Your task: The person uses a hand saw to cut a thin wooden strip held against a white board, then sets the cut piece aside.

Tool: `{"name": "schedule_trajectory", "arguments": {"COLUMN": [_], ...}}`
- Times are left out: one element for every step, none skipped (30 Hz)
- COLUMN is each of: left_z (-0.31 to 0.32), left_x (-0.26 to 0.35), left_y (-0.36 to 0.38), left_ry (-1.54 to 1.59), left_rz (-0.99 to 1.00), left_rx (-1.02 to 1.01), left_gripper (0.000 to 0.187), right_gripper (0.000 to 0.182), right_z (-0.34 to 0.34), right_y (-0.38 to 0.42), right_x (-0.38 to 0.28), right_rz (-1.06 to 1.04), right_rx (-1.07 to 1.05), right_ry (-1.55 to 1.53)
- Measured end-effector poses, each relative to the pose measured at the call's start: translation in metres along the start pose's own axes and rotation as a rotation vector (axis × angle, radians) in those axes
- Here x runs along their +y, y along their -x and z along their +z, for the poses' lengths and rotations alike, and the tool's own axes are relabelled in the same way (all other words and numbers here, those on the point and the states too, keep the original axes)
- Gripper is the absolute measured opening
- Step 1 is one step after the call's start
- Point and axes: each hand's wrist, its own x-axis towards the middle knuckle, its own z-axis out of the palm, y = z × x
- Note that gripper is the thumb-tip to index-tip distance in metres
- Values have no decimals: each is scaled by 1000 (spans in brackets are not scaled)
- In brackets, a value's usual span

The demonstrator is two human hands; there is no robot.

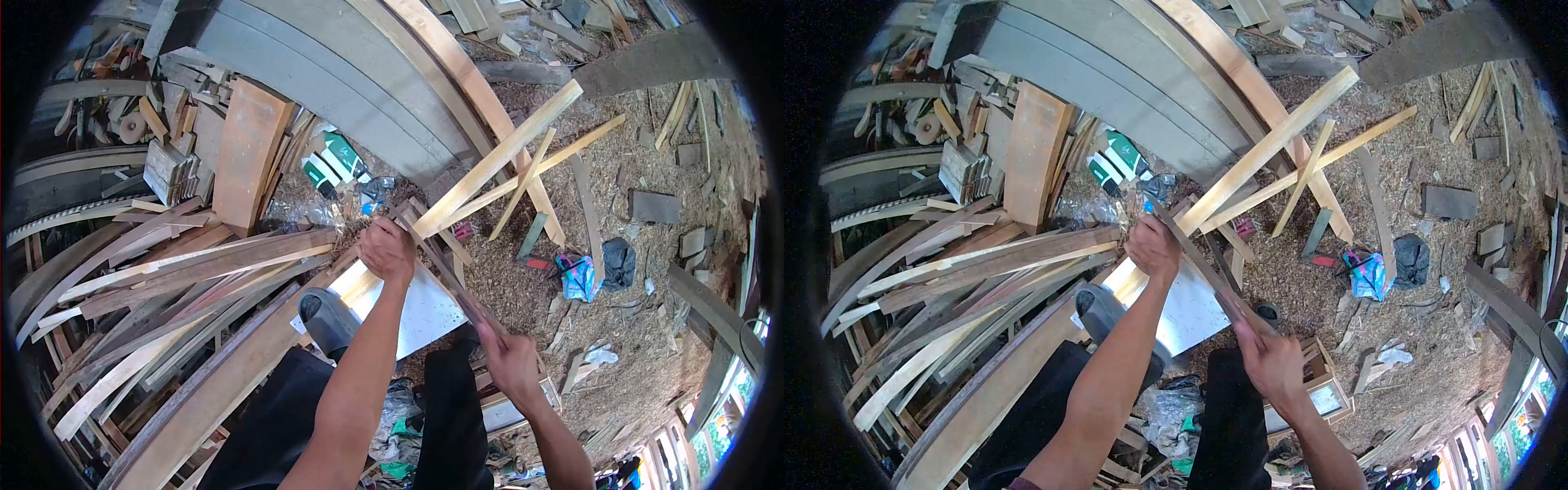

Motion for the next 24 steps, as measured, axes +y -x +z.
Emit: {"name": "schedule_trajectory", "arguments": {"left_z": [-1,-3,-3,-2,4,6,10,12,13,11,8,5,5,5,4,2,1,1,0,2,4,5,5,3], "left_x": [0,1,2,1,-3,-6,-8,-12,-12,-6,-4,-1,0,2,0,-1,0,3,-1,-3,0,-1,-1,-5], "left_y": [1,3,1,0,-2,-2,-4,-1,-2,-4,-3,-1,-1,0,1,1,2,0,1,2,0,-1,-5,-5], "left_ry": [1,16,31,30,25,13,10,-9,-18,-12,-1,13,17,27,30,23,14,13,6,8,13,14,15,5], "left_rz": [4,-7,-16,-6,-3,1,10,-3,-15,-7,-24,-45,-53,-31,-14,-25,-21,-15,-9,-21,-34,-26,-45,-64], "left_rx": [0,-5,-3,8,8,3,5,-6,-9,-6,1,6,2,38,76,73,62,62,60,41,22,19,-41,-107], "left_gripper": [42,43,43,43,43,43,43,43,42,42,42,42,42,42,42,42,41,41,41,41,41,41,42,42], "right_gripper": [41,42,42,42,40,38,38,36,35,35,34,32,30,30,30,30,30,31,32,34,37,38,39,39], "right_z": [14,31,42,48,54,58,58,56,52,40,24,5,-8,-12,-12,-13,-8,-3,5,20,37,49,57,61], "right_y": [-12,-26,-41,-54,-68,-73,-72,-65,-62,-51,-31,-12,6,19,30,35,34,17,2,-17,-38,-57,-74,-82], "right_x": [-4,-7,-14,-26,-37,-42,-41,-37,-35,-33,-29,-27,-19,0,23,28,26,9,-9,-16,-20,-29,-37,-39], "right_rz": [1,-27,-60,-67,-47,-19,-17,-47,-86,-40,6,22,38,36,18,4,14,-9,-28,-62,-98,-67,-41,-34], "right_rx": [4,20,38,44,32,17,21,21,30,0,-41,-56,-71,-75,-79,-86,-92,-49,-8,15,40,22,1,-2], "right_ry": [-2,-33,-67,-78,-39,-1,-10,-28,-44,-58,-67,-110,-151,-139,-40,54,56,-3,-70,-67,-60,-26,8,1]}}
